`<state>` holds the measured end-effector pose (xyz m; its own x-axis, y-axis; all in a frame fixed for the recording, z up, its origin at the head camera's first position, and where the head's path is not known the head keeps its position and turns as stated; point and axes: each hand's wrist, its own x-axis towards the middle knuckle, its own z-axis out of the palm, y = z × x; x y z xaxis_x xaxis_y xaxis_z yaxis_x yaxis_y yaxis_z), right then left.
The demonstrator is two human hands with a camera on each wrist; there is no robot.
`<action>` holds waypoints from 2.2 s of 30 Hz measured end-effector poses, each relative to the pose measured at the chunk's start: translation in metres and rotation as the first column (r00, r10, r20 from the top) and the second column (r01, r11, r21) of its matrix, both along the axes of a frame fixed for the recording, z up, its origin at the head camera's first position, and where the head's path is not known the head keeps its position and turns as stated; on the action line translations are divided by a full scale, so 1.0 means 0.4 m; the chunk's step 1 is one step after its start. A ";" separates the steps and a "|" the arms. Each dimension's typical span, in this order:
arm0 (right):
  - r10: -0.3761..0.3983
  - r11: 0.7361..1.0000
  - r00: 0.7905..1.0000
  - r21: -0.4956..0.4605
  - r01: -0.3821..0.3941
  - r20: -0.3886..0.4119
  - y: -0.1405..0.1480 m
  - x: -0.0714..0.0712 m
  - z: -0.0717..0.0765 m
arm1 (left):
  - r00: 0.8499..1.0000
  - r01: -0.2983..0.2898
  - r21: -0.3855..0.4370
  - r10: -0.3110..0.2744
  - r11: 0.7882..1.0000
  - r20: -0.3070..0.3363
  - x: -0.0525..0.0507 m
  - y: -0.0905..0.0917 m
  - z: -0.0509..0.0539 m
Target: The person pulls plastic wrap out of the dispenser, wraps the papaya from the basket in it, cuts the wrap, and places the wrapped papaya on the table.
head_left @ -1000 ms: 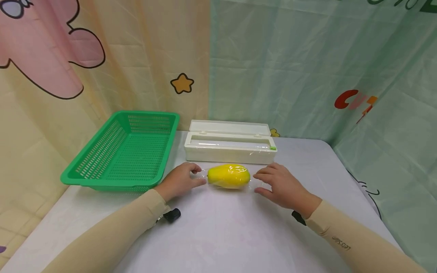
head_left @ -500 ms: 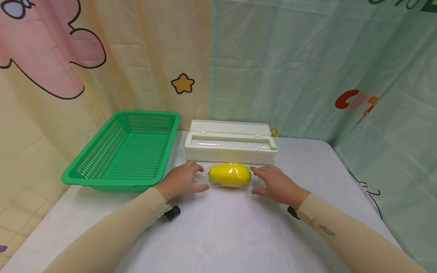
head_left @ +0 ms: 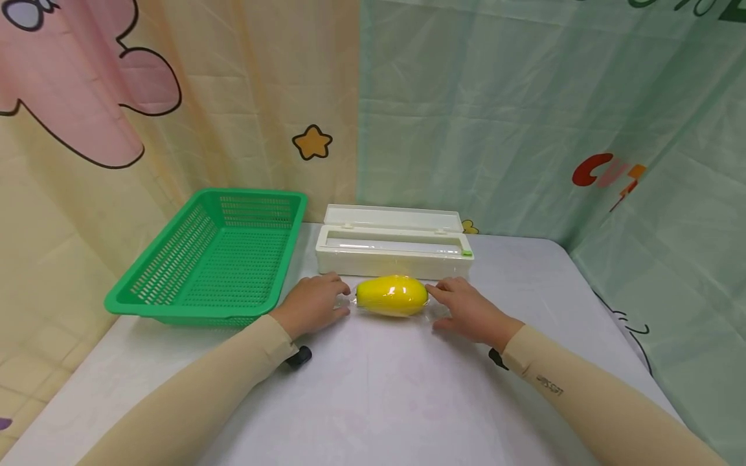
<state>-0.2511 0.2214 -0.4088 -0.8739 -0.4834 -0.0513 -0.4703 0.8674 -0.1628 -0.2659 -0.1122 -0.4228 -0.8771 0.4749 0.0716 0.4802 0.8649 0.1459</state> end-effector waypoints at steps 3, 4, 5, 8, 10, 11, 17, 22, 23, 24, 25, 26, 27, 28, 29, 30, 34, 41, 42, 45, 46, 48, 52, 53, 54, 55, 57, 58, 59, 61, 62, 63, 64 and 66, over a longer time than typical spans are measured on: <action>-0.018 1.000 1.000 -0.008 0.018 0.007 -0.004 -0.004 0.000 | 1.000 0.008 0.021 -0.008 1.000 0.009 -0.001 0.000 0.002; -0.021 1.000 1.000 -0.006 0.021 0.005 -0.005 -0.006 0.000 | 1.000 0.013 0.026 -0.013 1.000 0.010 -0.001 0.000 0.003; -0.021 1.000 1.000 0.002 0.021 -0.002 -0.007 -0.007 0.001 | 1.000 0.018 0.030 -0.018 0.999 0.010 -0.001 0.001 0.004; -0.016 1.000 1.000 0.020 0.016 -0.024 -0.013 -0.010 0.002 | 1.000 0.028 0.018 -0.028 0.999 -0.009 0.000 0.005 0.007; -0.009 0.999 0.999 0.031 0.010 -0.041 -0.015 -0.012 0.002 | 0.999 0.022 0.012 -0.021 1.000 -0.047 0.001 0.008 0.009; -0.004 0.999 0.999 0.034 0.006 -0.049 -0.016 -0.013 0.001 | 0.997 0.017 0.016 -0.016 1.000 -0.070 0.002 0.010 0.011; 0.020 0.999 0.995 0.027 -0.017 -0.094 -0.020 -0.014 -0.003 | 0.977 0.144 0.077 -0.130 0.987 -0.170 0.013 0.028 0.032; 0.007 1.000 0.996 0.015 -0.006 -0.084 -0.027 -0.016 -0.006 | 0.981 0.194 0.082 -0.193 0.978 -0.022 0.011 0.027 0.025; 0.011 1.000 0.996 0.015 -0.010 -0.088 -0.029 -0.016 -0.006 | 0.985 0.171 0.095 -0.174 0.981 0.021 0.009 0.025 0.020; 0.016 1.000 0.996 0.014 -0.015 -0.092 -0.030 -0.016 -0.007 | 0.987 0.142 0.114 -0.149 0.983 0.054 0.007 0.023 0.016; 0.023 1.000 0.995 0.013 -0.022 -0.097 -0.031 -0.016 -0.007 | 0.989 0.115 0.139 -0.127 0.984 0.082 0.005 0.022 0.013; 0.029 1.000 0.994 0.014 -0.027 -0.103 -0.032 -0.016 -0.007 | 0.989 0.094 0.156 -0.110 0.983 0.102 0.002 0.021 0.010; 0.031 0.999 0.994 0.014 -0.029 -0.108 -0.033 -0.016 -0.007 | 0.989 0.080 0.171 -0.099 0.982 0.109 0.000 0.019 0.007; 0.032 0.999 0.993 0.017 -0.031 -0.114 -0.033 -0.015 -0.007 | 0.989 0.067 0.188 -0.090 0.980 0.116 -0.003 0.018 0.005; 0.033 0.999 0.993 0.018 -0.032 -0.116 -0.034 -0.013 -0.006 | 0.989 0.054 0.199 -0.080 0.979 0.125 -0.006 0.018 0.004; 0.033 0.999 0.993 0.015 -0.031 -0.117 -0.033 -0.013 -0.006 | 0.989 0.048 0.202 -0.074 0.978 0.125 -0.008 0.017 0.003; 0.040 0.999 0.992 0.003 -0.040 -0.124 -0.035 -0.010 -0.004 | 0.989 0.034 0.194 -0.062 0.980 0.137 -0.015 0.018 0.002; 0.044 0.999 0.993 0.010 -0.044 -0.108 -0.031 -0.013 -0.004 | 0.991 0.035 0.152 -0.055 0.988 0.126 -0.024 0.026 -0.003; 0.038 0.999 0.995 0.008 -0.038 -0.095 -0.030 -0.013 -0.005 | 0.991 0.036 0.150 -0.055 0.988 0.125 -0.025 0.027 -0.003; 0.023 1.000 0.998 0.001 -0.023 -0.058 -0.031 -0.014 -0.006 | 0.991 0.031 0.138 -0.048 0.990 0.124 -0.028 0.029 -0.005; 0.017 1.000 0.999 -0.005 -0.017 -0.048 -0.032 -0.014 -0.006 | 0.991 0.028 0.134 -0.045 0.991 0.126 -0.029 0.029 -0.006; 0.004 1.000 1.000 -0.011 -0.005 -0.031 -0.035 -0.015 -0.006 | 0.991 0.027 0.125 -0.043 0.992 0.130 -0.030 0.028 -0.008; -0.037 0.999 0.999 -0.030 0.037 0.006 -0.037 -0.018 -0.009 | 0.990 0.029 0.117 -0.045 0.993 0.131 -0.029 0.028 -0.007; -0.044 0.998 0.999 -0.033 0.044 0.011 -0.037 -0.019 -0.009 | 0.990 0.029 0.117 -0.044 0.993 0.131 -0.028 0.028 -0.005; -0.050 0.998 0.999 -0.037 0.051 0.017 -0.036 -0.019 -0.010 | 0.990 0.029 0.117 -0.045 0.993 0.130 -0.027 0.029 -0.003; -0.053 0.998 0.998 -0.040 0.054 0.021 -0.035 -0.020 -0.010 | 0.990 0.030 0.116 -0.045 0.993 0.130 -0.026 0.028 -0.002; -0.055 0.997 0.998 -0.044 0.056 0.026 -0.033 -0.019 -0.010 | 0.990 0.029 0.108 -0.043 0.994 0.131 -0.024 0.028 0.001; -0.049 0.998 0.999 -0.041 0.050 0.022 -0.031 -0.020 -0.011 | 0.991 0.031 0.106 -0.045 0.994 0.130 -0.023 0.028 0.003; -0.046 0.998 0.999 -0.039 0.047 0.021 -0.030 -0.020 -0.011 | 0.991 0.034 0.100 -0.047 0.994 0.129 -0.023 0.028 0.004; -0.046 0.998 0.999 -0.043 0.047 0.025 -0.029 -0.020 -0.012 | 0.990 0.035 0.094 -0.048 0.995 0.135 -0.023 0.027 0.004; -0.047 0.998 0.998 -0.046 0.048 0.028 -0.029 -0.021 -0.012 | 0.989 0.032 0.093 -0.045 0.995 0.139 -0.022 0.027 0.005; -0.051 0.997 0.998 -0.051 0.052 0.032 -0.029 -0.022 -0.013 | 0.989 0.029 0.093 -0.042 0.995 0.144 -0.023 0.028 0.004; -0.055 0.997 0.998 -0.059 0.057 0.040 -0.030 -0.023 -0.013 | 0.988 0.026 0.097 -0.040 0.995 0.150 -0.023 0.029 0.004; -0.063 0.995 0.996 -0.077 0.068 0.058 -0.031 -0.025 -0.013 | 0.986 0.012 0.113 -0.030 0.994 0.161 -0.024 0.032 0.003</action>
<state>-0.2611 0.2090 -0.4139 -0.9006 -0.4298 -0.0644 -0.4014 0.8794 -0.2561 -0.2756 -0.0993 -0.4215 -0.8711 0.4907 -0.0176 0.4604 0.8287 0.3183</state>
